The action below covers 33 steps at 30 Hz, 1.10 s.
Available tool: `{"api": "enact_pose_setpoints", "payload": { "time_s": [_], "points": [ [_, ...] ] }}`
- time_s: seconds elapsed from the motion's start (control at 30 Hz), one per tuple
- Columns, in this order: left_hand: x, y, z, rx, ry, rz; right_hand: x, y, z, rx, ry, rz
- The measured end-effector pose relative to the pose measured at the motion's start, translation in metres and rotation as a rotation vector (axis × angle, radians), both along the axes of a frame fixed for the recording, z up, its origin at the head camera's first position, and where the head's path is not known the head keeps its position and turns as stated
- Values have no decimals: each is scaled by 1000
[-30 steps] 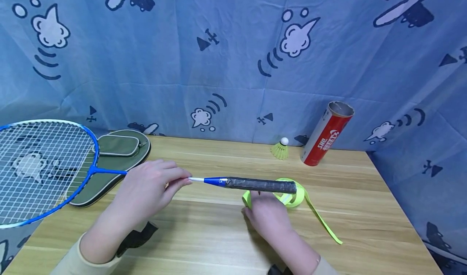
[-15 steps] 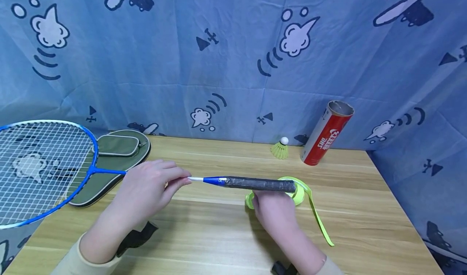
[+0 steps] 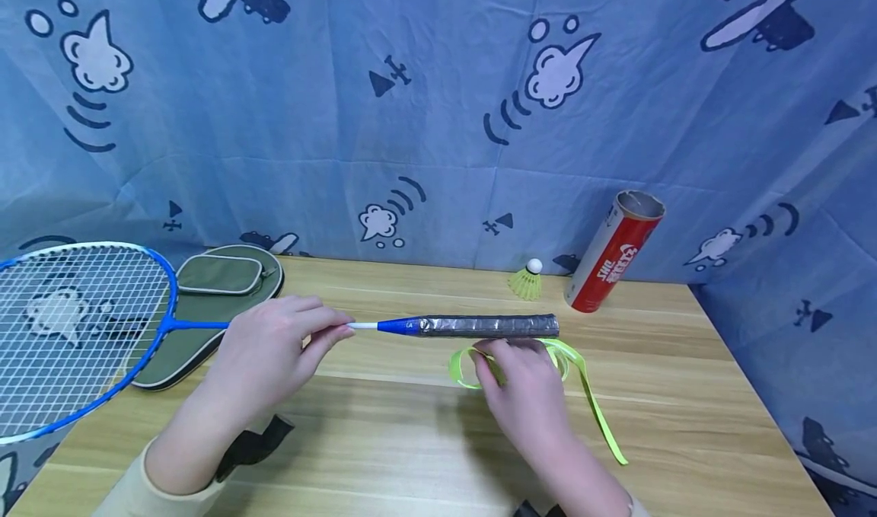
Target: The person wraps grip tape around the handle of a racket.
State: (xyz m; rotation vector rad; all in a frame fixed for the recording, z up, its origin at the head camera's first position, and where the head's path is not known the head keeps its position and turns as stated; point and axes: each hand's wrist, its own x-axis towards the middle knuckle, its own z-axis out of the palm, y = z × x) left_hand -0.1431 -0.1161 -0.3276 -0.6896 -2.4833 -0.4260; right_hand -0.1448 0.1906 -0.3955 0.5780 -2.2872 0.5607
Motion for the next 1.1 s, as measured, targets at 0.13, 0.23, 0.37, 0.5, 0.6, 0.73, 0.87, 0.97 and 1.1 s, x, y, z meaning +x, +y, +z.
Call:
{"api": "enact_pose_setpoints", "payload": {
  "time_s": [0.13, 0.23, 0.37, 0.5, 0.6, 0.73, 0.87, 0.97, 1.1],
  "points": [
    [0, -2, -2, 4, 2, -6, 5, 2, 0, -62, 54, 69],
    [0, -1, 0, 5, 2, 0, 7, 3, 5, -122, 63, 142],
    [0, 1, 2, 2, -3, 11, 13, 1, 13, -291, -19, 217],
    [2, 6, 2, -5, -6, 9, 18, -4, 19, -602, -187, 395],
    [1, 12, 2, -15, -7, -8, 18, -4, 24, -747, -266, 545],
    [-1, 15, 0, -23, -4, -22, 17, -3, 31, -730, -354, 658],
    [-1, 15, -2, -27, -3, -25, 19, -2, 35, -644, -509, 627],
    [0, 14, -4, -28, -9, -24, 22, -3, 38, -567, -572, 571],
    [1, 12, -5, -22, -7, -21, 24, -6, 42, -494, -607, 601]
  ]
}}
